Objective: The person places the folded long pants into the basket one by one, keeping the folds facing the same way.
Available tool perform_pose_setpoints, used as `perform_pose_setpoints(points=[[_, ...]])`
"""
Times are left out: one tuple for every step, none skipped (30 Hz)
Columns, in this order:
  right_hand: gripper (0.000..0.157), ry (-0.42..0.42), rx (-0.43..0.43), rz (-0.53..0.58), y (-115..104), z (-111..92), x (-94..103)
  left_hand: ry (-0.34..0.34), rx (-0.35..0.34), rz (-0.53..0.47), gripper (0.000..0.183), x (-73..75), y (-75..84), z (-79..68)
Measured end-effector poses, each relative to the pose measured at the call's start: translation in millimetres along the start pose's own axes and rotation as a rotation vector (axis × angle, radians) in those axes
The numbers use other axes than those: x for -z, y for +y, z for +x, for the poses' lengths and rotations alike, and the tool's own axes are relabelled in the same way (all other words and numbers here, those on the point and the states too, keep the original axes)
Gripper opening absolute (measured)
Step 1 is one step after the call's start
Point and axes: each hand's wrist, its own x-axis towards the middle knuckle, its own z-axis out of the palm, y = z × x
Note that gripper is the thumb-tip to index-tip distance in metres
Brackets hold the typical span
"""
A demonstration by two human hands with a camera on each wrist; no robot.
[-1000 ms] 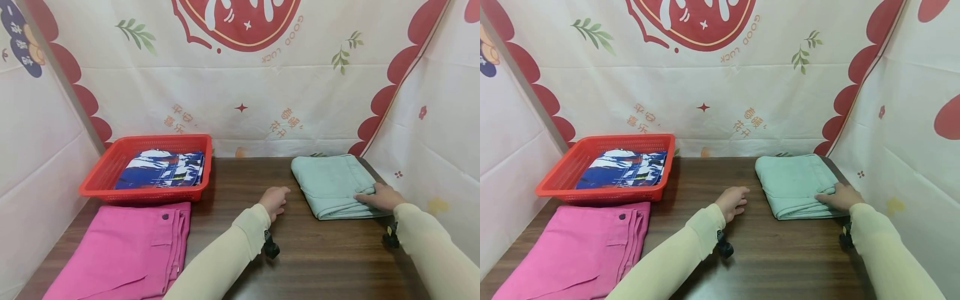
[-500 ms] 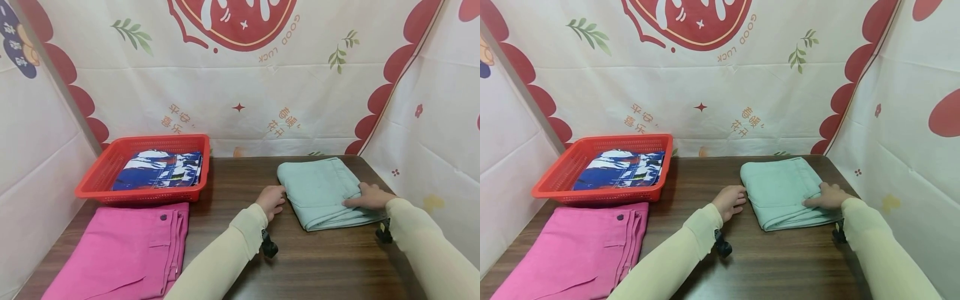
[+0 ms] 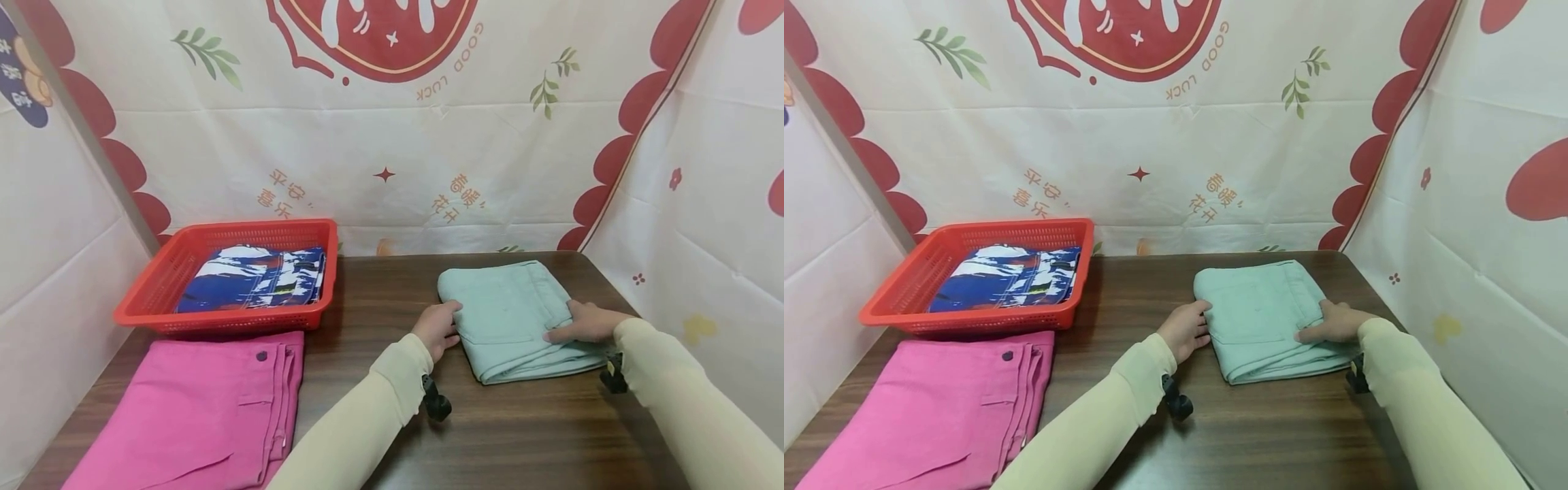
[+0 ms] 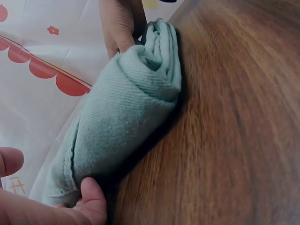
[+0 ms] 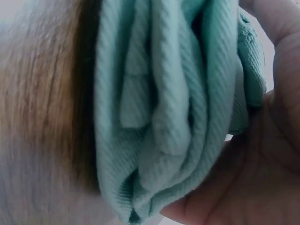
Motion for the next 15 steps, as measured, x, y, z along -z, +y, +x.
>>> perform_pose_setpoints(points=[[0.12, -0.005, 0.005, 0.004, -0.9, -0.5, 0.0, 0.0, 0.0, -0.003, 0.051, -0.4, -0.2, -0.6], [0.12, -0.008, 0.011, 0.002, -1.4, -0.5, -0.2, -0.003, -0.002, -0.003, 0.049, -0.6, -0.4, -1.1], [0.12, -0.01, 0.014, -0.002, -2.0, -0.3, -0.4, -0.004, -0.001, -0.008, 0.046, -0.8, -0.7, -1.4], [0.119, -0.011, 0.02, -0.009, -2.3, 0.1, -0.7, -0.007, 0.0, -0.011, 0.044, -0.9, -1.2, -1.6], [0.118, -0.012, 0.026, -0.009, -2.9, 0.3, -1.2, -0.007, 0.001, -0.01, 0.042, -0.9, -1.6, -1.7], [0.116, -0.012, 0.031, -0.006, -2.9, 1.1, -1.9, -0.009, -0.005, -0.001, 0.043, -0.8, -2.2, -1.7], [0.114, -0.015, 0.033, 0.01, -3.2, 1.6, -2.6, -0.008, -0.01, 0.007, 0.044, -0.8, -2.9, -1.5], [0.11, -0.018, 0.033, 0.036, -3.5, 2.2, -3.3, -0.008, -0.015, 0.015, 0.048, -0.6, -3.5, -1.5], [0.108, -0.028, 0.028, 0.084, -3.6, 2.7, -4.0, -0.008, -0.017, 0.021, 0.053, -0.6, -4.0, -1.7], [0.107, -0.039, 0.018, 0.142, -3.6, 2.9, -4.5, -0.011, -0.022, 0.027, 0.058, -0.9, -4.2, -1.8], [0.106, -0.048, 0.003, 0.197, -3.8, 2.7, -4.8, -0.016, -0.026, 0.034, 0.064, -1.2, -4.3, -2.3], [0.106, -0.056, -0.017, 0.252, -3.8, 2.4, -4.9, -0.02, -0.029, 0.038, 0.069, -1.5, -4.4, -2.9], [0.106, -0.064, -0.039, 0.307, -4.0, 1.8, -4.7, -0.025, -0.029, 0.037, 0.074, -1.9, -4.1, -3.5], [0.107, -0.065, -0.058, 0.349, -4.1, 1.3, -4.4, -0.032, -0.027, 0.034, 0.078, -2.3, -3.8, -4.2], [0.109, -0.064, -0.076, 0.38, -3.9, 0.9, -3.9, -0.04, -0.023, 0.028, 0.08, -2.6, -3.6, -4.8]])
